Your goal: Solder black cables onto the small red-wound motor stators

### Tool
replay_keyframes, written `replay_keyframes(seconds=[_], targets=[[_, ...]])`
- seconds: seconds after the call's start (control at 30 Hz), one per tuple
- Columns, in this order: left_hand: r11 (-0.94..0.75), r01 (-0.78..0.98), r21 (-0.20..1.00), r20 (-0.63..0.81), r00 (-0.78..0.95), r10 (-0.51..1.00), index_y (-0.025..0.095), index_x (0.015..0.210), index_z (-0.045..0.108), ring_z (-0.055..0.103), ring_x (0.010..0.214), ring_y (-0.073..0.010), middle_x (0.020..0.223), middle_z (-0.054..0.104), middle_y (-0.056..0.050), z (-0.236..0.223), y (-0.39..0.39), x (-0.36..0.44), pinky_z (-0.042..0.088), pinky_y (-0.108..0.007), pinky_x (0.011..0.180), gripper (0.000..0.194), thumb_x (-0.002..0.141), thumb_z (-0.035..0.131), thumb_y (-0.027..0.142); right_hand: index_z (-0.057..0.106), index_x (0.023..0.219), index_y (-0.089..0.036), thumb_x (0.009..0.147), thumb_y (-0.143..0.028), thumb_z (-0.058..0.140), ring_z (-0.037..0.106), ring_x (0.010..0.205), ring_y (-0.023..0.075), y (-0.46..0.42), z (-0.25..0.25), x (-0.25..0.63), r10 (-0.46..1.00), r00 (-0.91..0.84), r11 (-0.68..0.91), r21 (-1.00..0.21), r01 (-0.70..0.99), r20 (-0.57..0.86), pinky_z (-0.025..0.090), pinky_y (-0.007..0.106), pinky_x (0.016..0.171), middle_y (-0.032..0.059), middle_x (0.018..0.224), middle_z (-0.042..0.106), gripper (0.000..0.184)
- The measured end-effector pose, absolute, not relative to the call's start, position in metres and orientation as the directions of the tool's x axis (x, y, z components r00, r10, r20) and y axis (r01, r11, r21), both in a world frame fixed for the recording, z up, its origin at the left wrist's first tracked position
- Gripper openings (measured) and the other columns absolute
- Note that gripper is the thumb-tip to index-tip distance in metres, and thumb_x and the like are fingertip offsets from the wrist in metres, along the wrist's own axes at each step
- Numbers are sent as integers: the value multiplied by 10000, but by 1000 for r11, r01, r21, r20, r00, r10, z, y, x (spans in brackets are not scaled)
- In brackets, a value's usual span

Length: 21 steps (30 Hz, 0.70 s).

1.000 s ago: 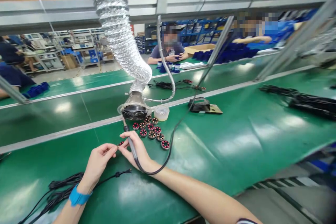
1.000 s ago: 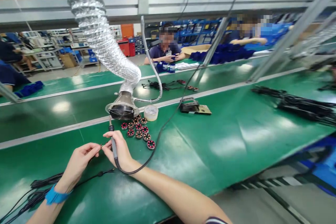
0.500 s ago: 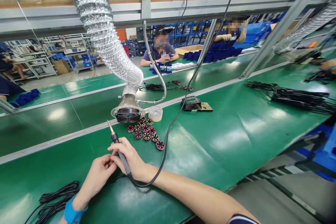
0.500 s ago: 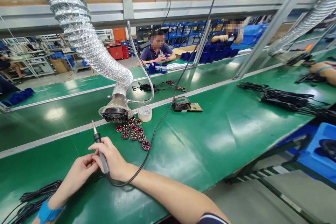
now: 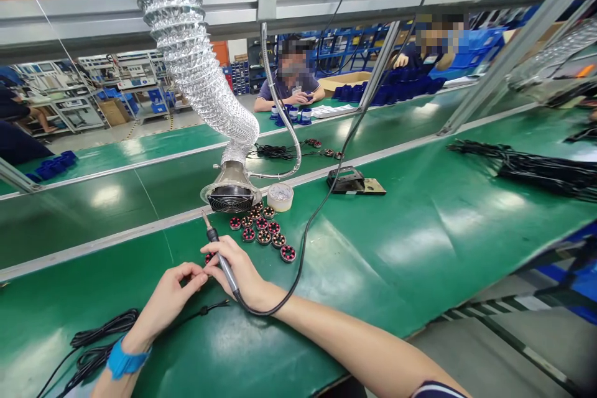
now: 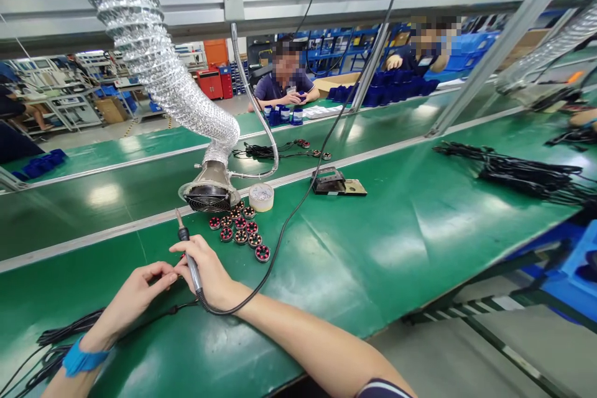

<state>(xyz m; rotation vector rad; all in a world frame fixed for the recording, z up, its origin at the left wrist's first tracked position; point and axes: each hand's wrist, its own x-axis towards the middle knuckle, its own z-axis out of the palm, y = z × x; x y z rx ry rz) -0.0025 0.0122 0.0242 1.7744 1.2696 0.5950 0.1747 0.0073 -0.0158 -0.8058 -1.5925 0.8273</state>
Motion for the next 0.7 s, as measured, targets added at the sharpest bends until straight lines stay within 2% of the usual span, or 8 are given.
replay_keyframes(seconds=[0.13, 0.2, 0.27, 0.37, 0.53, 0.7], targets=[[45, 392, 919, -198, 358, 912, 161, 744, 594, 448, 521, -108, 564, 503, 37, 20, 10, 2, 354, -231, 535, 397, 792, 637, 553, 588, 1207, -265, 935, -147, 521, 659, 872, 141, 6, -27, 173, 788, -193, 614, -767, 185, 584, 568, 298, 814, 57, 1103, 517, 304], [117, 322, 939, -226, 325, 918, 162, 758, 585, 364, 446, -79, 502, 429, 67, 17, 10, 4, 272, -212, 464, 399, 772, 656, 554, 589, 1232, -275, 954, -155, 493, 643, 968, 172, 6, -33, 172, 772, -216, 636, -728, 256, 598, 552, 324, 875, 72, 1132, 530, 318], [154, 264, 952, -226, 270, 936, 158, 736, 580, 294, 432, -60, 487, 379, 83, 15, 10, 4, 195, -210, 446, 375, 745, 687, 518, 595, 1237, -274, 966, -167, 477, 644, 979, 177, 7, -36, 171, 768, -243, 640, -717, 277, 592, 551, 318, 880, 78, 1135, 535, 315], [154, 212, 965, -195, 188, 963, 146, 692, 591, 271, 459, -52, 500, 382, 79, 12, 13, 4, 183, -218, 464, 313, 705, 711, 435, 593, 1241, -267, 976, -186, 464, 656, 927, 165, 9, -35, 172, 763, -233, 647, -711, 277, 603, 559, 305, 849, 82, 1109, 550, 306], [130, 218, 967, -145, 53, 988, 141, 687, 614, 301, 476, -59, 509, 427, 64, 6, 24, 3, 219, -226, 488, 254, 693, 700, 381, 613, 1237, -261, 983, -254, 476, 675, 909, 172, 15, -23, 181, 779, -90, 618, -736, 277, 620, 563, 315, 839, 72, 1043, 633, 289], [119, 236, 964, -127, 19, 992, 142, 691, 617, 301, 480, -63, 501, 416, 64, -3, 30, 2, 220, -227, 488, 239, 708, 691, 368, 573, 1300, -210, 980, -371, 491, 705, 706, 155, 17, -15, 192, 888, 4, 449, -868, 211, 460, 587, 316, 750, 43, 881, 723, 368]])
